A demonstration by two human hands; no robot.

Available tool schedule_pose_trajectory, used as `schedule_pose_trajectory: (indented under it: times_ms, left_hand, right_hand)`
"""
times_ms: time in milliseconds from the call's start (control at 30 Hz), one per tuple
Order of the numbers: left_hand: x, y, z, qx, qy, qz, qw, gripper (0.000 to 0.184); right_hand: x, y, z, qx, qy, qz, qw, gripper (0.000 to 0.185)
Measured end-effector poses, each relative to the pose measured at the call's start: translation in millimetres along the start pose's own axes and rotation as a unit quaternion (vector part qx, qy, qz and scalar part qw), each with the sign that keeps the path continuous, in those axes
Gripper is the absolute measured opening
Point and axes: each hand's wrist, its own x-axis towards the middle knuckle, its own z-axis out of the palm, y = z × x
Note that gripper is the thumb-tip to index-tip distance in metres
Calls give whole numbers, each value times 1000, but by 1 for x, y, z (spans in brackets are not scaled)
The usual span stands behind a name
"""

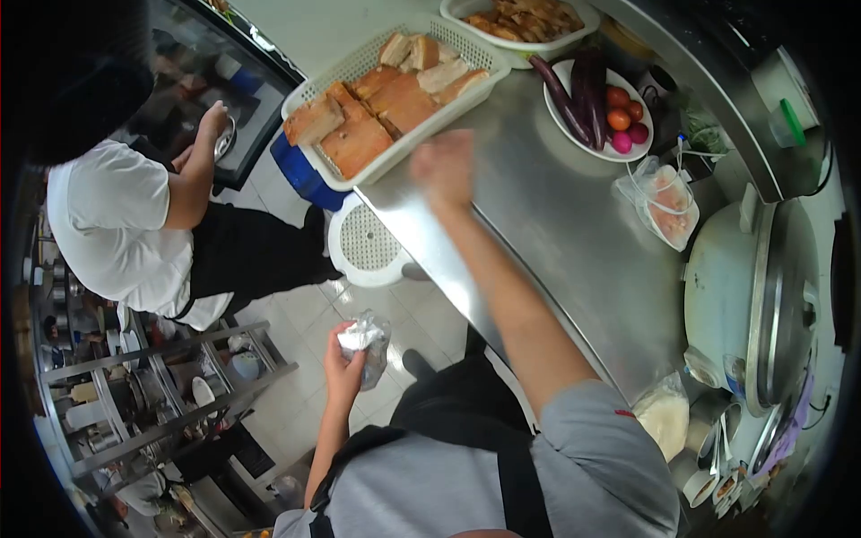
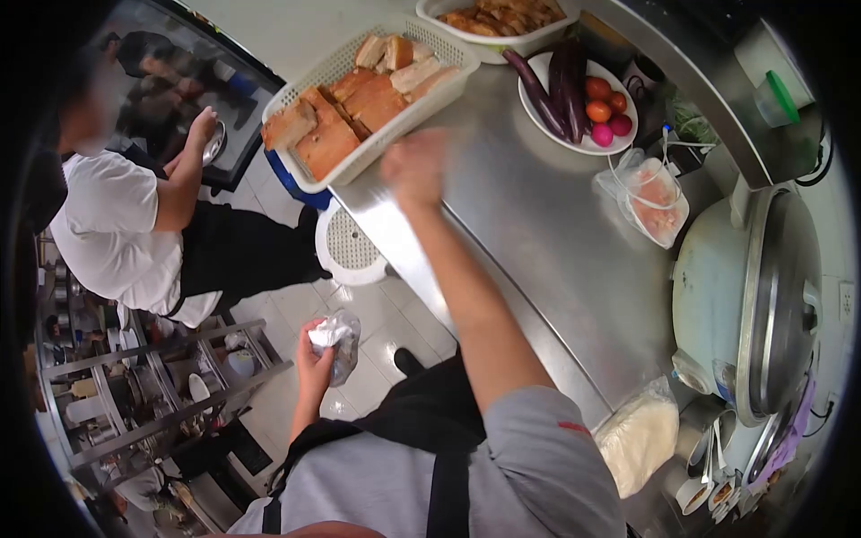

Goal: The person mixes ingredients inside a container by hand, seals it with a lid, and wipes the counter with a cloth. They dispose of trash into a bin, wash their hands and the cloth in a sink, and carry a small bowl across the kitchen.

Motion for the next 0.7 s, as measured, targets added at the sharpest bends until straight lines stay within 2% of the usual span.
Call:
schedule_pose_trajectory:
  times_ms: [33,67,133,167,200,233,300,367,400,467,500,600,633,700]
  left_hand:
    - [-4,-22,3,-18,12,-10,1000,41]
    - [-6,-48,3,0,6,-25,1000,41]
    - [-19,-106,-2,31,-5,-61,998,41]
    - [-29,-132,-7,63,-5,-69,996,42]
    - [-40,-151,-15,108,-12,-105,988,42]
    - [-54,-167,-25,153,-18,-138,978,42]
    - [-76,-199,-49,206,-15,-167,964,43]
    - [-104,-231,-70,217,16,-166,962,44]
    - [-114,-250,-78,229,35,-124,965,44]
    - [-123,-232,-77,193,50,-197,960,45]
    - [-125,-232,-72,180,50,-188,964,45]
    - [-125,-228,-59,190,38,-165,967,45]
    - [-120,-200,-54,170,17,-146,974,43]
    - [-121,-188,-47,154,24,-135,979,44]
  right_hand:
    - [-19,-27,4,-22,10,-89,996,60]
    - [-40,-34,-6,31,23,-141,989,56]
    - [-65,-19,12,76,65,-201,974,53]
    - [-67,1,-26,210,-54,-161,963,47]
    - [-62,25,-51,266,-93,-125,951,49]
    - [-51,58,-65,263,-99,-83,956,52]
    - [-19,131,-83,103,-88,5,991,56]
    - [-5,186,-75,-13,-94,103,990,61]
    - [-6,214,-38,-13,42,131,990,64]
    - [-4,190,-12,-106,69,173,977,62]
    - [4,176,-3,-148,85,193,966,62]
    - [49,141,23,-43,81,123,988,63]
    - [59,123,17,23,145,85,986,50]
    - [61,69,-9,51,71,19,996,36]
